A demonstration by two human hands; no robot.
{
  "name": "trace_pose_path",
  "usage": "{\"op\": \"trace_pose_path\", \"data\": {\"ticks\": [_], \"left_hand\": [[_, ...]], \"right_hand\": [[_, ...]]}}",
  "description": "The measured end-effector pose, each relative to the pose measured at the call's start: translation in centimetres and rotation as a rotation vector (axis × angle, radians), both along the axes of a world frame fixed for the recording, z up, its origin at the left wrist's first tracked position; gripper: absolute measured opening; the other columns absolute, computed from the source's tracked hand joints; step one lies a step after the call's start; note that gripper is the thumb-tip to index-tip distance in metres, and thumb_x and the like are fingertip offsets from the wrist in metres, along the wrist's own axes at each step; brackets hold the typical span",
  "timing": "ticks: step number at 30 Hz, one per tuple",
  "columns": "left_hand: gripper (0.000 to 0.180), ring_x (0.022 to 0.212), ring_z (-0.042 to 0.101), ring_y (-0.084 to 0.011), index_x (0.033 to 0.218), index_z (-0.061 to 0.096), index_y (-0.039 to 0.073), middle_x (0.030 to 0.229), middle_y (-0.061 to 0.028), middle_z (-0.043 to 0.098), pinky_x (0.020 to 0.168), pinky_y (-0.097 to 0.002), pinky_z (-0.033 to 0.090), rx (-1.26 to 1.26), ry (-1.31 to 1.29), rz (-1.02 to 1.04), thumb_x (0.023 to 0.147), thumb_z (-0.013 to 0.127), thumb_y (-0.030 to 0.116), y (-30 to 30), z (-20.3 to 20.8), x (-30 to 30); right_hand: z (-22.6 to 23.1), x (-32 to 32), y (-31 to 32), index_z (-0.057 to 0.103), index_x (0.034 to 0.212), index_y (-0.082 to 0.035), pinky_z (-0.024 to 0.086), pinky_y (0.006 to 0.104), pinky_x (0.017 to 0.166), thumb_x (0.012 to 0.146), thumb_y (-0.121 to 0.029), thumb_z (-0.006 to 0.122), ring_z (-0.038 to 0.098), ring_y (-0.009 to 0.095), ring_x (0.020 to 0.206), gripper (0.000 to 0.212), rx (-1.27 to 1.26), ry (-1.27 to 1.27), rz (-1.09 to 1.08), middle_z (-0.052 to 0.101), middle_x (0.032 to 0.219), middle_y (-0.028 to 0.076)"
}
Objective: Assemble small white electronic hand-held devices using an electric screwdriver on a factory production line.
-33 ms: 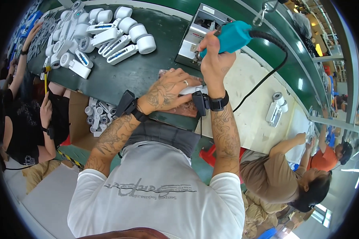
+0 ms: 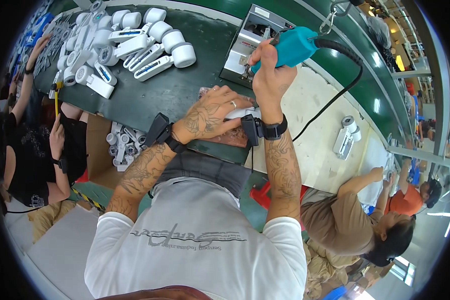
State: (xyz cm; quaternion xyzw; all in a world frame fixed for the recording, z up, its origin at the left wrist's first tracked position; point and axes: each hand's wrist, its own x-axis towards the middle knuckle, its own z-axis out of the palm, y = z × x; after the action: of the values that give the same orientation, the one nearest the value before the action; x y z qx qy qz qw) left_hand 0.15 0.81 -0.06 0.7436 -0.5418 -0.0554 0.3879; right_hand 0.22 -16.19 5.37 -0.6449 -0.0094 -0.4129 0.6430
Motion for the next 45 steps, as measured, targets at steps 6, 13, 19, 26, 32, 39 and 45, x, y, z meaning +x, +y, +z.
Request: {"op": "trace_pose_path", "data": {"ticks": [6, 13, 19, 26, 32, 39, 45], "left_hand": [[0.041, 0.119, 0.053, -0.0294, 0.127, 0.065, 0.012, 0.122, -0.0083, 0.062, 0.106, -0.0472, 0.04, 0.053, 0.03, -0.001, 0.093, 0.065, 0.034, 0.1, 0.1, 0.0], [0.041, 0.117, 0.054, -0.0297, 0.127, 0.066, 0.013, 0.121, -0.0084, 0.063, 0.106, -0.0482, 0.04, 0.037, 0.064, 0.001, 0.093, 0.066, 0.035, 0.1, 0.0, 0.1], [0.041, 0.111, 0.057, -0.0285, 0.126, 0.068, 0.014, 0.119, -0.0071, 0.066, 0.101, -0.0449, 0.043, -0.061, -0.04, 0.044, 0.086, 0.071, 0.024, -0.4, -0.5, -0.4], [0.042, 0.118, 0.054, -0.0298, 0.128, 0.066, 0.013, 0.12, -0.0081, 0.064, 0.106, -0.0482, 0.041, 0.024, 0.07, 0.023, 0.093, 0.066, 0.036, 0.0, -0.3, -0.1], [0.042, 0.116, 0.056, -0.0302, 0.127, 0.067, 0.013, 0.119, -0.0091, 0.064, 0.105, -0.0475, 0.041, 0.002, 0.028, 0.027, 0.093, 0.066, 0.038, -0.3, -0.3, -0.2], [0.042, 0.107, 0.058, -0.0302, 0.125, 0.069, 0.012, 0.114, -0.0091, 0.066, 0.097, -0.0438, 0.044, -0.03, -0.005, 0.04, 0.092, 0.071, 0.038, -0.3, -0.3, -0.1], [0.041, 0.106, 0.057, -0.03, 0.125, 0.069, 0.013, 0.113, -0.0089, 0.066, 0.095, -0.0435, 0.044, -0.041, -0.012, 0.037, 0.092, 0.071, 0.037, -0.3, -0.4, -0.3]], "right_hand": [[-0.7, -1.5, 0.7, 0.059, 0.104, 0.005, 0.05, 0.0337, 0.061, 0.102, -0.046, 0.062, 0.058, 0.019, 0.066, 0.05, 0.002, 0.143, 0.017, 0.059, 0.075, 0.008], [1.1, 0.3, -0.1, 0.061, 0.102, 0.003, 0.047, 0.027, 0.061, 0.104, -0.035, 0.063, 0.058, 0.012, 0.064, 0.038, 0.012, 0.008, -0.034, 0.062, 0.072, 0.005], [-0.5, -0.1, -0.6, 0.057, 0.1, 0.002, 0.048, 0.0315, 0.06, 0.104, -0.042, 0.061, 0.057, 0.018, 0.064, 0.045, -0.081, 0.015, -0.016, 0.058, 0.074, 0.008], [1.0, -3.2, 0.9, 0.06, 0.104, 0.003, 0.048, 0.0306, 0.06, 0.103, -0.039, 0.062, 0.057, 0.016, 0.064, 0.043, 0.069, 0.141, 0.002, 0.059, 0.072, 0.006], [0.5, -7.2, 0.1, 0.061, 0.109, 0.007, 0.048, 0.0299, 0.06, 0.1, -0.042, 0.068, 0.059, 0.016, 0.065, 0.05, 0.123, 0.149, -0.032, 0.06, 0.073, 0.006], [-0.3, -7.5, 0.2, 0.061, 0.109, 0.006, 0.048, 0.031, 0.061, 0.098, -0.045, 0.069, 0.059, 0.017, 0.065, 0.053, 0.143, 0.128, -0.021, 0.06, 0.073, 0.006], [-1.1, -7.6, 0.2, 0.058, 0.105, 0.005, 0.048, 0.0327, 0.062, 0.098, -0.047, 0.068, 0.057, 0.019, 0.064, 0.054, 0.143, 0.15, -0.016, 0.058, 0.073, 0.007]]}}
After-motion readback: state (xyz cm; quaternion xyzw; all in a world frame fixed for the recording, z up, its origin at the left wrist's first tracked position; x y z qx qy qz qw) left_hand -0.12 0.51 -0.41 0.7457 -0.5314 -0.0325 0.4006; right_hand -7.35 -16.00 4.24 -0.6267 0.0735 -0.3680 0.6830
